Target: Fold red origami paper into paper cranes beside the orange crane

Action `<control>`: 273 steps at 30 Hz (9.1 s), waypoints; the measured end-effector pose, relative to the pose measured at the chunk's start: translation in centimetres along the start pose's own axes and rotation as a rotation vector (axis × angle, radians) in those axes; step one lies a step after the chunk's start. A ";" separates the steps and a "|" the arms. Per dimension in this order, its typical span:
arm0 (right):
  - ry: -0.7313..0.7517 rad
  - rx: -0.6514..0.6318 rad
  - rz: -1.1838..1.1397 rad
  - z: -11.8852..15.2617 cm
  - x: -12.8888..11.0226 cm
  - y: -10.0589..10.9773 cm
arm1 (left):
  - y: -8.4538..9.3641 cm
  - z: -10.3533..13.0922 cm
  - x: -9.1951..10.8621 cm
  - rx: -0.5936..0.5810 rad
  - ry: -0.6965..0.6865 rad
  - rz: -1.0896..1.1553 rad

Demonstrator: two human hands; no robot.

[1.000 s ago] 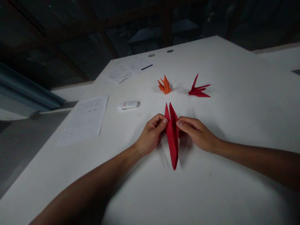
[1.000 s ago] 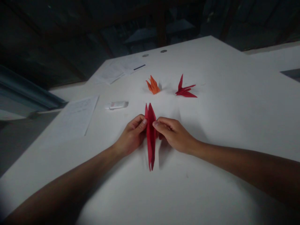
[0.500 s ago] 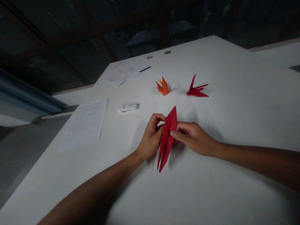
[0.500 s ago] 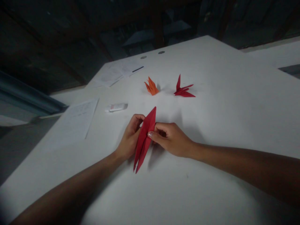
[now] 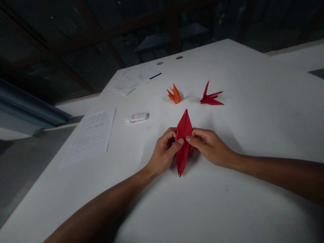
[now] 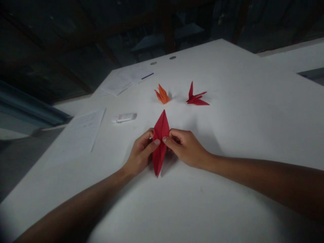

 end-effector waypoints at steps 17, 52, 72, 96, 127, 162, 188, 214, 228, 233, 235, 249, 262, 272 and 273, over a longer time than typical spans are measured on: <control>-0.018 -0.040 -0.004 -0.2 0.4 -0.4 | 0.0 -0.5 1.2 0.060 -0.109 -0.283; -0.030 0.014 -0.046 -0.5 0.7 0.0 | -0.3 -0.4 1.8 -0.026 -0.157 -0.250; -0.022 -0.046 -0.022 -0.5 0.4 -0.3 | -0.2 0.2 1.6 -0.016 -0.167 -0.374; -0.073 -0.057 -0.138 -0.8 0.5 -0.2 | 0.7 -0.4 -1.3 0.022 0.128 0.358; -0.037 -0.062 0.008 -0.8 0.4 0.0 | 0.9 -0.3 -1.5 0.040 0.177 0.140; -0.095 0.012 -0.149 -0.9 0.9 0.2 | 0.2 -0.4 -0.6 -0.011 0.113 0.181; -0.062 -0.033 -0.299 -0.9 1.1 0.1 | 0.8 -0.6 -1.0 0.137 0.073 0.184; -0.097 -0.073 -0.177 -0.9 1.3 -0.1 | 0.7 -0.3 -0.6 0.068 0.086 0.296; -0.029 -0.046 -0.142 -0.5 0.3 0.0 | 0.6 -0.4 -0.4 0.072 0.097 0.237; -0.018 -0.033 -0.157 -0.4 0.6 -0.1 | 0.6 -0.4 -0.5 0.047 0.087 0.214; -0.015 -0.034 -0.119 -0.4 0.5 -0.1 | 0.5 -0.3 -0.8 0.039 0.086 0.209; -0.010 0.074 -0.070 -0.5 0.5 0.5 | 0.8 -0.4 -0.1 0.171 0.029 0.168; -0.039 0.082 -0.125 -0.6 0.8 0.6 | 0.9 -0.4 -0.8 0.122 0.091 0.335; -0.053 0.058 -0.163 -0.6 1.0 0.5 | 0.9 -0.4 -0.8 0.086 0.042 0.301; -0.057 0.055 -0.165 -0.5 1.0 0.5 | 0.8 -0.4 -0.7 0.088 0.047 0.295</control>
Point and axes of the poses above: each hand's wrist, its own z-axis away from the middle knuckle, its own y-axis out of the back of the hand, x = y × z, the point moved 6 cm from there along -z, towards the middle knuckle, and after that the axes turned 10 degrees about -y, right-handed, at the moved point
